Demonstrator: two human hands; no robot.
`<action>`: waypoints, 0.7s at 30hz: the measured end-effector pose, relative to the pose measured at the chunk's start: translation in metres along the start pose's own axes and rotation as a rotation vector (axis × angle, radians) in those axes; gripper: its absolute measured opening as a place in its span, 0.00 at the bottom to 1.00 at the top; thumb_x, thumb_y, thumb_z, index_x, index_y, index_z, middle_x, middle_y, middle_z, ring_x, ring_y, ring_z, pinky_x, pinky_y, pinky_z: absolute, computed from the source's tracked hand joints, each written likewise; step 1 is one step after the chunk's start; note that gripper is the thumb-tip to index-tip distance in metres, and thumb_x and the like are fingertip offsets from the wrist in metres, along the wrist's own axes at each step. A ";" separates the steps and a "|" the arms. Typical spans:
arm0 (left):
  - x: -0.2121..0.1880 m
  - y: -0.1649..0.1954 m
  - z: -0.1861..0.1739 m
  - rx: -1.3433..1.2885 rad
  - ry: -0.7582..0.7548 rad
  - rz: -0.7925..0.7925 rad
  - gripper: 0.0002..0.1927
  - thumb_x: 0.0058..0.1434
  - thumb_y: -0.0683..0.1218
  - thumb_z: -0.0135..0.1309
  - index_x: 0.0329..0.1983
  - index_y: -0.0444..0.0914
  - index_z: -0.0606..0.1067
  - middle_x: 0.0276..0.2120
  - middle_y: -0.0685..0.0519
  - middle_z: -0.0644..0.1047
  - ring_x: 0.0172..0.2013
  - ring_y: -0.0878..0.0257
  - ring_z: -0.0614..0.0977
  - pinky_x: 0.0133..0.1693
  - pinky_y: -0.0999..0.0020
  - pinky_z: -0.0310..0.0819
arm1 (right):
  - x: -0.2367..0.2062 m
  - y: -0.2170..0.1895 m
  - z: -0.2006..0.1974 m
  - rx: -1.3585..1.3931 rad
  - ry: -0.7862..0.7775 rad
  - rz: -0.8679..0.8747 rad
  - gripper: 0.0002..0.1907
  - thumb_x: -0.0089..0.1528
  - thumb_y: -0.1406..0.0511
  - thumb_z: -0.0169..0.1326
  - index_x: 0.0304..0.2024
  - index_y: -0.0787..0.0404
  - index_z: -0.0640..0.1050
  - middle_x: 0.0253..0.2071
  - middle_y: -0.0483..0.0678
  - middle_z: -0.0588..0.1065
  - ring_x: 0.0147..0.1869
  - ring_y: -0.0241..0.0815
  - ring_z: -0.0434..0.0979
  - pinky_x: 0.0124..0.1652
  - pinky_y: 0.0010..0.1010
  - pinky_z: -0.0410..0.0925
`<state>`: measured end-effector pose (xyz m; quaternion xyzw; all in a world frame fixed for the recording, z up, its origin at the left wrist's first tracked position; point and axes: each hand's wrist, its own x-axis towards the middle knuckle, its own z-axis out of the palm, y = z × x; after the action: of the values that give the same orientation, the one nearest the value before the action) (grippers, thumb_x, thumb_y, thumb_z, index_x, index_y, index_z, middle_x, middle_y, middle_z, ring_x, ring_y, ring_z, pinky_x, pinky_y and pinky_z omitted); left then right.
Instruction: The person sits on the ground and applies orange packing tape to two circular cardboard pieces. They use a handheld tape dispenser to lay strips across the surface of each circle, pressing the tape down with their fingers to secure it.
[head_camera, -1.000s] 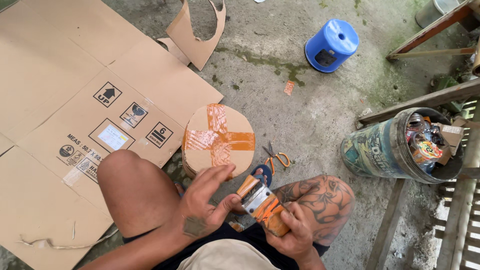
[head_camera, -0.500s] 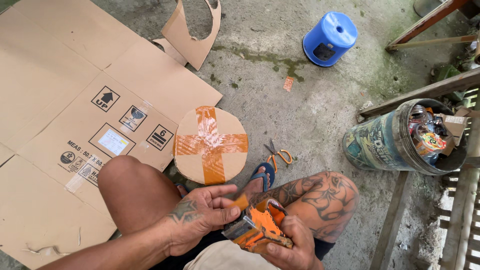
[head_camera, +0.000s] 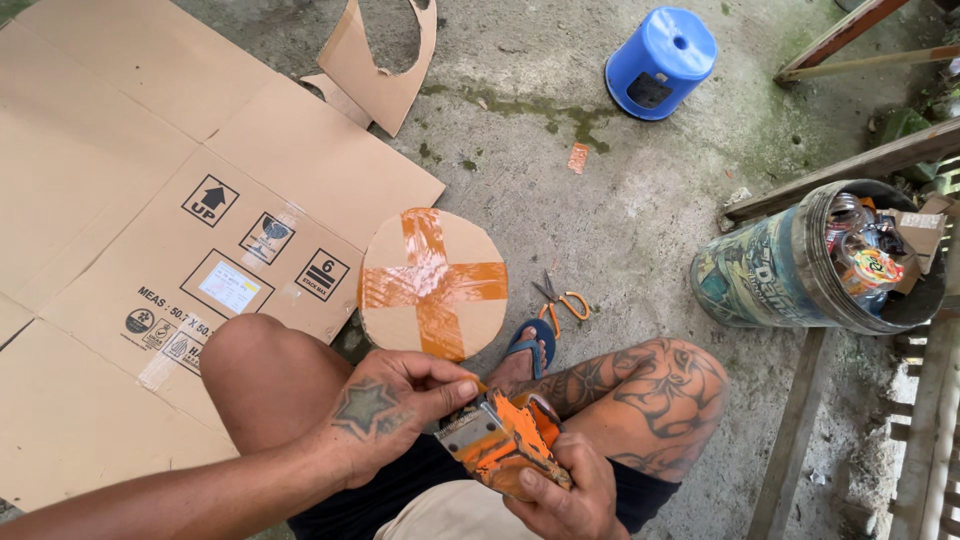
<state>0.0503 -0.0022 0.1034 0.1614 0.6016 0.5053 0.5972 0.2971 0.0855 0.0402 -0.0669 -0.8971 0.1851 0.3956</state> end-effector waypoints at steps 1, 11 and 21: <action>0.003 0.001 -0.001 -0.019 0.008 0.053 0.07 0.59 0.41 0.62 0.38 0.33 0.84 0.30 0.54 0.84 0.31 0.70 0.81 0.36 0.73 0.77 | 0.000 -0.004 0.004 -0.007 0.014 0.038 0.41 0.45 0.67 0.72 0.59 0.44 0.70 0.31 0.45 0.69 0.29 0.42 0.72 0.28 0.31 0.69; 0.070 0.066 -0.079 0.318 0.178 0.305 0.05 0.61 0.44 0.62 0.37 0.37 0.82 0.27 0.56 0.81 0.27 0.71 0.78 0.30 0.75 0.75 | -0.031 -0.021 0.027 -0.001 0.082 0.337 0.37 0.45 0.70 0.69 0.57 0.54 0.74 0.28 0.49 0.77 0.24 0.39 0.72 0.24 0.26 0.70; 0.147 0.094 -0.113 0.289 0.337 0.211 0.05 0.61 0.43 0.62 0.35 0.36 0.81 0.28 0.55 0.80 0.25 0.70 0.77 0.27 0.75 0.72 | -0.036 -0.016 0.028 0.119 0.168 0.492 0.37 0.42 0.73 0.67 0.57 0.61 0.76 0.33 0.56 0.80 0.30 0.40 0.80 0.31 0.25 0.76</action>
<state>-0.1226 0.1095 0.0720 0.2204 0.7385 0.4934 0.4032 0.3015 0.0533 0.0041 -0.2748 -0.8054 0.3217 0.4152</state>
